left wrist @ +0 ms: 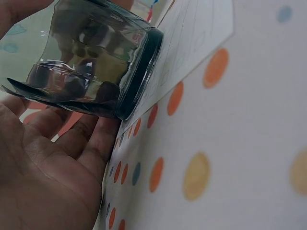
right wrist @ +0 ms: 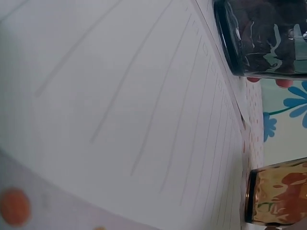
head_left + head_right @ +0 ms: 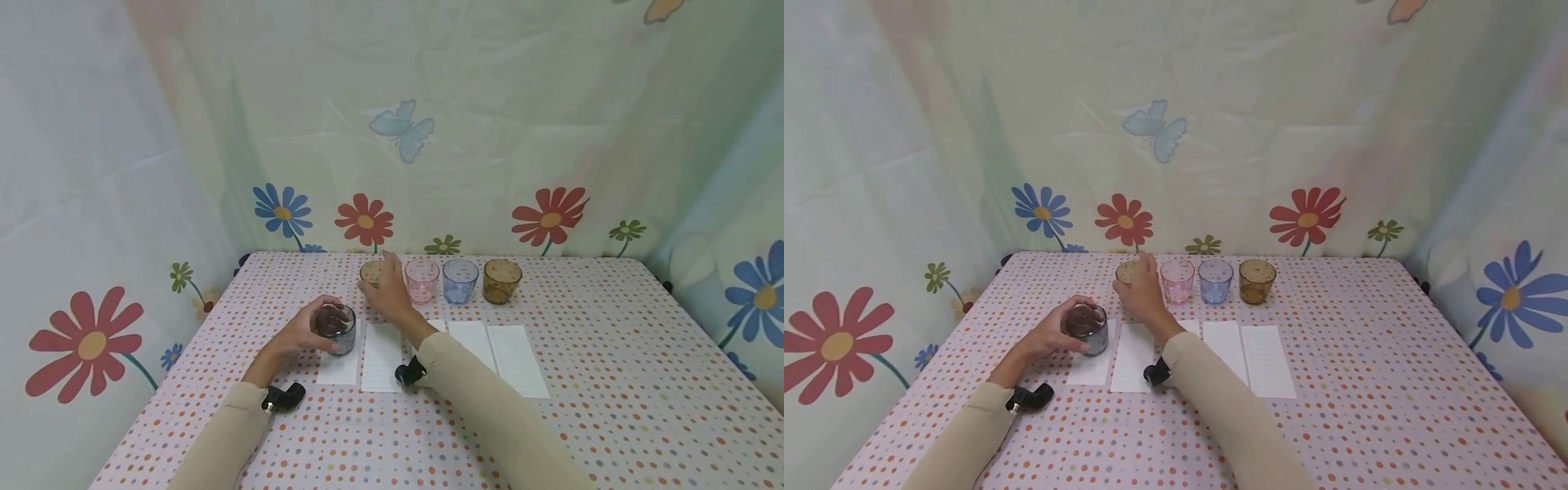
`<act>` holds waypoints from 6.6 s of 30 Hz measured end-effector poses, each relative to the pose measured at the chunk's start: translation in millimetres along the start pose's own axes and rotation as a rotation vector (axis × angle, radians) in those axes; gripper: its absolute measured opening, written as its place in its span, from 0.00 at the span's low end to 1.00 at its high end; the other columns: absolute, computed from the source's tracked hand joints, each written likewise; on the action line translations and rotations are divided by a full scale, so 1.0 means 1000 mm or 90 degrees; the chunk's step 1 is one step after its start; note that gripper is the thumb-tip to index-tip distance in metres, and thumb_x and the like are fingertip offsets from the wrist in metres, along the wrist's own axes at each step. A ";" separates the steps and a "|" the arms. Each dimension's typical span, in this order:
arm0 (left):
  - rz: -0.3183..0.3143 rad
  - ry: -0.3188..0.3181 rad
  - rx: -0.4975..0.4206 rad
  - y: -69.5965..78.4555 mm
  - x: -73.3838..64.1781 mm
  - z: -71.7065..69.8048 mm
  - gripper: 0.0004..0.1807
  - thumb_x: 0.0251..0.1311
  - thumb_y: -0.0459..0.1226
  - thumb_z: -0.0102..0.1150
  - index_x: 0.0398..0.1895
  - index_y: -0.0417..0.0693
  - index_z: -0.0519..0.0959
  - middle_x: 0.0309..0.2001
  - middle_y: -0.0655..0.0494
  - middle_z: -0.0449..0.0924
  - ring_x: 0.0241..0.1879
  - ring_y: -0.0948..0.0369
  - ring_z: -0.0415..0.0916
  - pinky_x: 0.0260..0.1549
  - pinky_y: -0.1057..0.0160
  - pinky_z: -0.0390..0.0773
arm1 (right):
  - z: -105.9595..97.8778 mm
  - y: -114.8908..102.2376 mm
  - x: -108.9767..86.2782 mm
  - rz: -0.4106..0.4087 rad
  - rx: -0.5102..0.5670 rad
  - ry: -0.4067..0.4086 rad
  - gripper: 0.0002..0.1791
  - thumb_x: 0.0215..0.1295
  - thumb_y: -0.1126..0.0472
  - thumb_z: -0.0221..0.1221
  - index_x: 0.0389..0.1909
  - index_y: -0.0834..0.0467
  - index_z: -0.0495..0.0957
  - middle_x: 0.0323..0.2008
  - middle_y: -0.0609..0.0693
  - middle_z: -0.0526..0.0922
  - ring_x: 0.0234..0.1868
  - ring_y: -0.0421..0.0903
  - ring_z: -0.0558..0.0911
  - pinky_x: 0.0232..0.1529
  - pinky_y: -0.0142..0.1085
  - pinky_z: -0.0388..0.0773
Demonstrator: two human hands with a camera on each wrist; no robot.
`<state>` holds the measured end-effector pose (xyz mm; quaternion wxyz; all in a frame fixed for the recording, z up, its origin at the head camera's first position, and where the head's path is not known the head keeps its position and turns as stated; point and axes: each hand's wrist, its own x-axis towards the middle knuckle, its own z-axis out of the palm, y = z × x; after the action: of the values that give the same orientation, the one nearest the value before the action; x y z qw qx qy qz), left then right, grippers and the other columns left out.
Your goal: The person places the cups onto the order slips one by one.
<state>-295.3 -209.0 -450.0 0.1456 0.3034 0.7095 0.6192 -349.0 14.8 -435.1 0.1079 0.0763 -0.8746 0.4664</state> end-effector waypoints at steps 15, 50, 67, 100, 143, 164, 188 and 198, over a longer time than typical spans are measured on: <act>0.008 -0.007 -0.024 0.001 0.001 0.000 0.49 0.45 0.25 0.74 0.70 0.27 0.56 0.61 0.24 0.70 0.58 0.44 0.78 0.54 0.60 0.81 | 0.001 0.000 -0.002 0.103 0.124 -0.001 0.57 0.61 0.51 0.70 0.80 0.61 0.43 0.75 0.64 0.58 0.75 0.61 0.61 0.73 0.55 0.60; 0.002 -0.003 -0.019 0.000 0.001 0.001 0.46 0.45 0.23 0.73 0.68 0.32 0.60 0.61 0.25 0.71 0.56 0.51 0.80 0.52 0.61 0.81 | 0.000 0.009 -0.016 0.084 0.219 0.035 0.47 0.60 0.58 0.71 0.75 0.61 0.56 0.68 0.64 0.68 0.68 0.60 0.69 0.69 0.53 0.67; 0.011 -0.004 -0.006 -0.001 0.000 0.001 0.45 0.47 0.25 0.73 0.68 0.33 0.60 0.60 0.25 0.71 0.58 0.44 0.78 0.53 0.60 0.81 | 0.000 0.002 -0.029 0.095 0.298 0.066 0.42 0.51 0.61 0.75 0.68 0.58 0.67 0.61 0.59 0.75 0.61 0.58 0.75 0.64 0.50 0.74; -0.030 0.016 0.009 0.004 -0.001 0.003 0.46 0.45 0.26 0.74 0.70 0.37 0.61 0.62 0.30 0.73 0.61 0.38 0.74 0.56 0.57 0.79 | -0.025 -0.013 -0.060 0.070 0.398 0.042 0.36 0.41 0.73 0.64 0.59 0.63 0.73 0.53 0.63 0.77 0.53 0.62 0.75 0.43 0.35 0.76; -0.005 0.004 -0.010 0.001 -0.001 0.000 0.47 0.47 0.25 0.73 0.70 0.32 0.58 0.62 0.27 0.72 0.61 0.42 0.75 0.56 0.61 0.79 | -0.038 -0.009 -0.092 0.058 0.343 -0.127 0.41 0.37 0.75 0.65 0.61 0.66 0.70 0.54 0.64 0.77 0.52 0.61 0.77 0.45 0.34 0.76; -0.005 -0.007 -0.024 0.001 -0.002 0.002 0.46 0.47 0.26 0.74 0.70 0.34 0.59 0.62 0.28 0.71 0.61 0.43 0.75 0.57 0.58 0.79 | -0.039 -0.008 -0.099 0.060 0.301 -0.170 0.43 0.36 0.73 0.68 0.62 0.63 0.68 0.56 0.61 0.76 0.53 0.58 0.77 0.50 0.40 0.77; -0.003 -0.011 -0.031 0.000 -0.001 0.002 0.48 0.47 0.26 0.74 0.71 0.31 0.57 0.63 0.24 0.69 0.62 0.37 0.73 0.54 0.60 0.80 | -0.043 0.004 -0.097 0.042 0.293 -0.216 0.43 0.39 0.72 0.67 0.63 0.60 0.65 0.59 0.59 0.73 0.56 0.56 0.76 0.55 0.45 0.77; -0.002 -0.007 -0.024 0.002 -0.003 0.002 0.47 0.48 0.27 0.74 0.71 0.32 0.57 0.63 0.24 0.69 0.61 0.40 0.74 0.55 0.61 0.79 | -0.043 0.007 -0.099 0.040 0.352 -0.231 0.47 0.35 0.79 0.67 0.65 0.62 0.65 0.61 0.60 0.73 0.61 0.59 0.76 0.60 0.48 0.77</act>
<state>-291.9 -209.1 -449.2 0.1559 0.3027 0.6975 0.6306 -250.4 57.9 -442.8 -0.0890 0.1573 -0.7216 0.6683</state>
